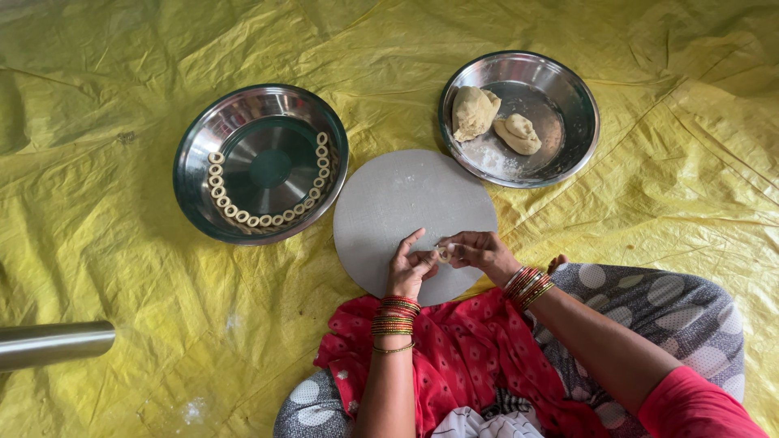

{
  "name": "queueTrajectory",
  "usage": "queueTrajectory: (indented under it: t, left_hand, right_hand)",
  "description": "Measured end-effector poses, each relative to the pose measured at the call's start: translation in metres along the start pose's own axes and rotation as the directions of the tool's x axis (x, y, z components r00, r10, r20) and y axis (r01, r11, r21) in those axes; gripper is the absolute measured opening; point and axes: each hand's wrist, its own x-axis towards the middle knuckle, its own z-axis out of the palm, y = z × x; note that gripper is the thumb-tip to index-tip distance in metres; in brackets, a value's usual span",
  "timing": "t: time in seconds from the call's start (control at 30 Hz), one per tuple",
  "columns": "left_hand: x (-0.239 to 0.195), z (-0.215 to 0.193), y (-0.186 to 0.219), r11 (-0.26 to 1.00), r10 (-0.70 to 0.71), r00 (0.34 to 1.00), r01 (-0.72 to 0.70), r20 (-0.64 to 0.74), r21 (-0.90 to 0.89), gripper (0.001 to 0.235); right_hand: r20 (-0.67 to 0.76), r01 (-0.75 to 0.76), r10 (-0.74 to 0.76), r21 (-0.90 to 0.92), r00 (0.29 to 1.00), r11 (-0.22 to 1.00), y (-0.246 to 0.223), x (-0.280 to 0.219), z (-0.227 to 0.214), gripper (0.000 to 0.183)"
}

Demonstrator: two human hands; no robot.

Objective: The person rolls small pieces of dough into thin ropes on a round board, then joins the ends to form rings. The finished rings are placed into a metal bowl. The person repeats this process throughout the clip.

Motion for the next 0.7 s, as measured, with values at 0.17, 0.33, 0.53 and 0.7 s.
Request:
queueTrajectory:
  t: [0.17, 0.33, 0.53, 0.7]
  left_hand:
    - [-0.02, 0.016, 0.04, 0.967, 0.006, 0.988, 0.034, -0.156, 0.251, 0.059]
    - [-0.1, 0.02, 0.127, 0.374, 0.674, 0.732, -0.226, -0.096, 0.9, 0.052]
    - [-0.159, -0.08, 0.19, 0.658, 0.695, 0.576, -0.267, -0.431, 0.704, 0.034]
    - [-0.091, -0.166, 0.146, 0.773, 0.519, 0.445, -0.61, -0.73, 0.178, 0.035]
  right_hand:
    - [0.023, 0.048, -0.049, 0.017, 0.999, 0.999, 0.01, 0.003, -0.007, 0.034]
    - [-0.065, 0.02, -0.032, -0.182, 0.997, 0.983, 0.013, 0.004, -0.014, 0.028]
    - [0.047, 0.182, -0.192, -0.592, 0.98, 0.785, -0.018, 0.014, -0.006, 0.02]
    - [0.106, 0.317, -0.379, -0.77, 0.919, 0.554, -0.065, 0.081, 0.028, 0.017]
